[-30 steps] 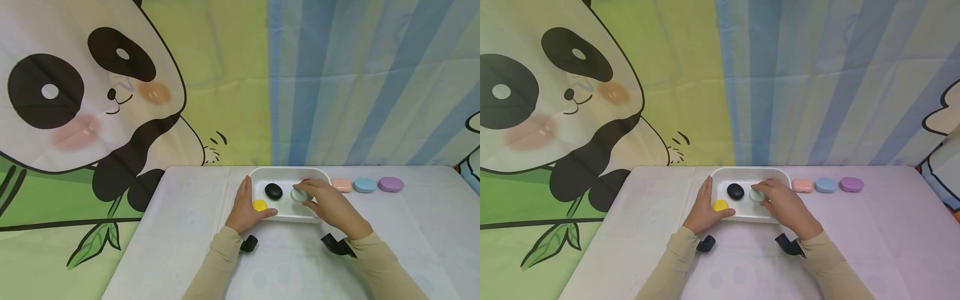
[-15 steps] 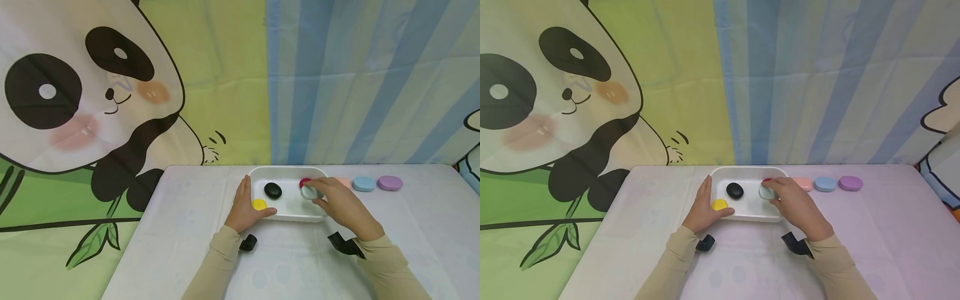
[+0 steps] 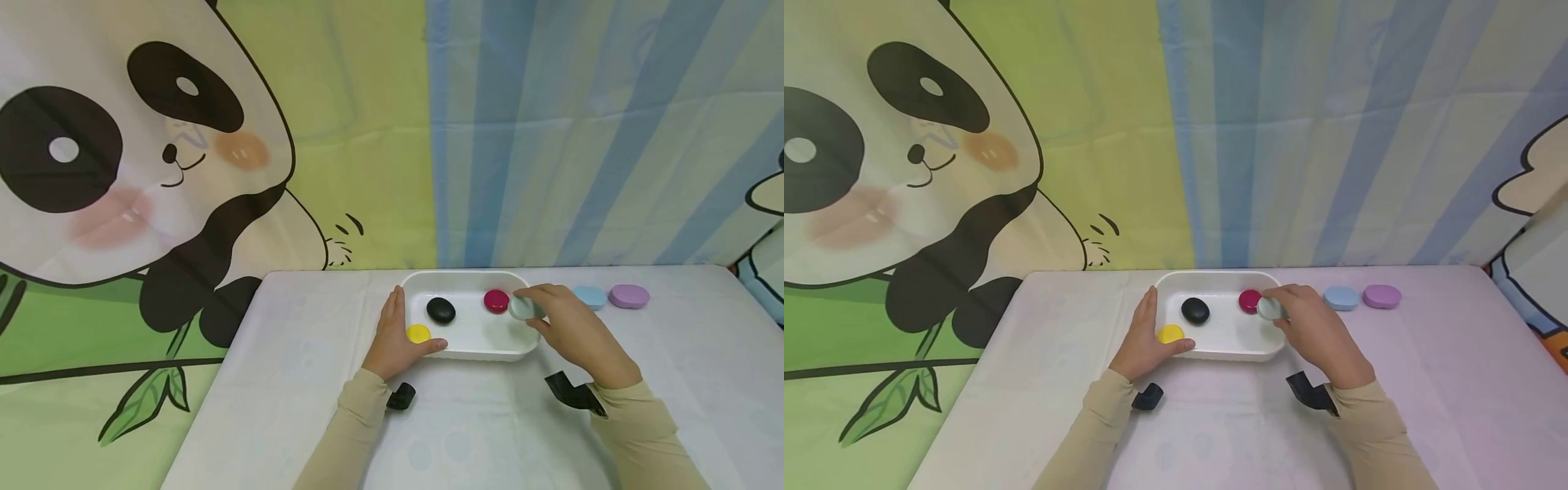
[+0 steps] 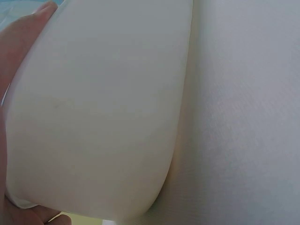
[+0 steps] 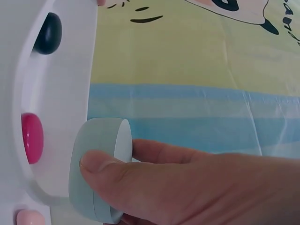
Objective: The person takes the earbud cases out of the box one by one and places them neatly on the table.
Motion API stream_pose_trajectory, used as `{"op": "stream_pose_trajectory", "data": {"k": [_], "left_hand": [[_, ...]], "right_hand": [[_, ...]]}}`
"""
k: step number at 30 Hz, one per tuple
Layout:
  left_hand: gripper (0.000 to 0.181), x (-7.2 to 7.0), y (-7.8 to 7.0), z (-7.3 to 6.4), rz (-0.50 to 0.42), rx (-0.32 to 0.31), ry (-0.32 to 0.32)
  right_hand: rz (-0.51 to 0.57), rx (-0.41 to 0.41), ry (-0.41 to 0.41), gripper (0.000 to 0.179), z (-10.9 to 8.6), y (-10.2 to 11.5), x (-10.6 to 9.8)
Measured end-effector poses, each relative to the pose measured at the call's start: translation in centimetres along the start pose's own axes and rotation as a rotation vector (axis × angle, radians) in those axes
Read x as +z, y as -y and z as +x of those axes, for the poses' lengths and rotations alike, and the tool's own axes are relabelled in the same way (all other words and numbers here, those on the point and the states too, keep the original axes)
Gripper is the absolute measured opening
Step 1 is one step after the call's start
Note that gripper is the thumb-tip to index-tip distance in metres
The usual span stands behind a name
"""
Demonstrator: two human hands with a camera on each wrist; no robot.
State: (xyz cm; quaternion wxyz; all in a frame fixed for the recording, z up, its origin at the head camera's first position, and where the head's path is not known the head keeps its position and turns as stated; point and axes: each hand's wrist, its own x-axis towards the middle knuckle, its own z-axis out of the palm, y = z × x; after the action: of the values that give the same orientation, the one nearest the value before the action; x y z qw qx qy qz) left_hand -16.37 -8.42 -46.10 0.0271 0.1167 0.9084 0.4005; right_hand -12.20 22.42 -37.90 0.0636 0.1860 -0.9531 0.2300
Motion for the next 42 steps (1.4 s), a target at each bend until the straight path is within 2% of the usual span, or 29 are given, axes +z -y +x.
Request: {"op": "stream_pose_trajectory", "data": {"k": [19,28,42], "left_hand": [[0.134,-0.2,-0.2,-0.1,0.0,-0.007,-0.001],[0.133,-0.2,-0.2,-0.1,-0.008,0.01,-0.003],[0.134,-0.1,-0.1,0.0,-0.006,0.006,0.003]], "right_hand": [[-0.032,0.093,-0.015,0.047,-0.3,-2.7,-0.6],[-0.043,0.1,-0.028,0.046,-0.3,-3.7,-0.5],[-0.074,0.106,0.042,0.046,-0.1,-5.2,1.0]]}}
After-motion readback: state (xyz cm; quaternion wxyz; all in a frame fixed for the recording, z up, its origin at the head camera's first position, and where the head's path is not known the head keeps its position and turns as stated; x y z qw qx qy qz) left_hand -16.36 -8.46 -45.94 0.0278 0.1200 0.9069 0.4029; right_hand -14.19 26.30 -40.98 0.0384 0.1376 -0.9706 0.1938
